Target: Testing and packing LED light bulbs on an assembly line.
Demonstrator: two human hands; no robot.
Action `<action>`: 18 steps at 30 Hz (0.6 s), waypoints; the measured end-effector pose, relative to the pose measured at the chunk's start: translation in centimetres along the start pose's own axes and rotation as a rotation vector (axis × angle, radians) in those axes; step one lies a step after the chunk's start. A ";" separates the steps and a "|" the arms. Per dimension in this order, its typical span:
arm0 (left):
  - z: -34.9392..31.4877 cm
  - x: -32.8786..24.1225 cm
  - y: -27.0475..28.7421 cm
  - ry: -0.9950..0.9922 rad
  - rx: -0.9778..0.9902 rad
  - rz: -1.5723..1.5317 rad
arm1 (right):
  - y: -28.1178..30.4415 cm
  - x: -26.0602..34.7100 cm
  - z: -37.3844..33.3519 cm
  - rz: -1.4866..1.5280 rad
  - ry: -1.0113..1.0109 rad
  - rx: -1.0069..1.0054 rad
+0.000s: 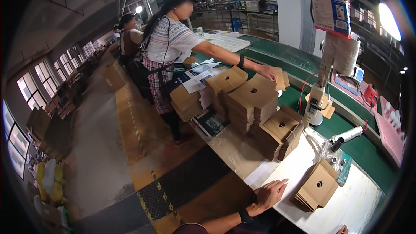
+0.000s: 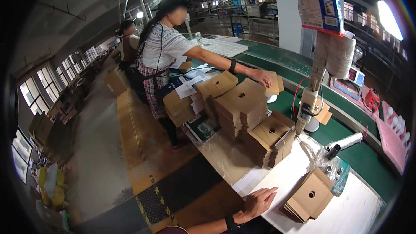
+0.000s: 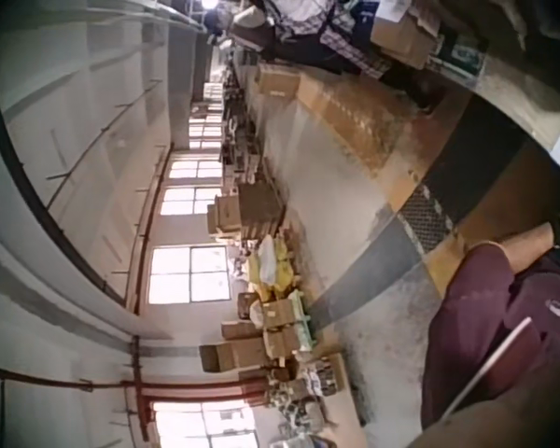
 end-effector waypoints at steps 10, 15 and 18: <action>0.7 0.5 -1.4 -0.037 0.062 0.054 | -1.2 -1.6 0.9 -0.033 -0.162 -0.159; 1.0 0.0 -0.7 -0.098 0.083 0.103 | -1.5 -2.0 0.9 -0.012 -0.134 -0.183; 1.0 -0.2 -0.5 -0.097 0.084 0.150 | -2.4 -2.8 1.3 -0.075 -0.100 -0.183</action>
Point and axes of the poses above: each hand's wrist, its own z-axis towards the middle knuckle, its own y-axis out of the back of the hand, x = y × z, the point moved 1 cm from there along z, towards the middle knuckle
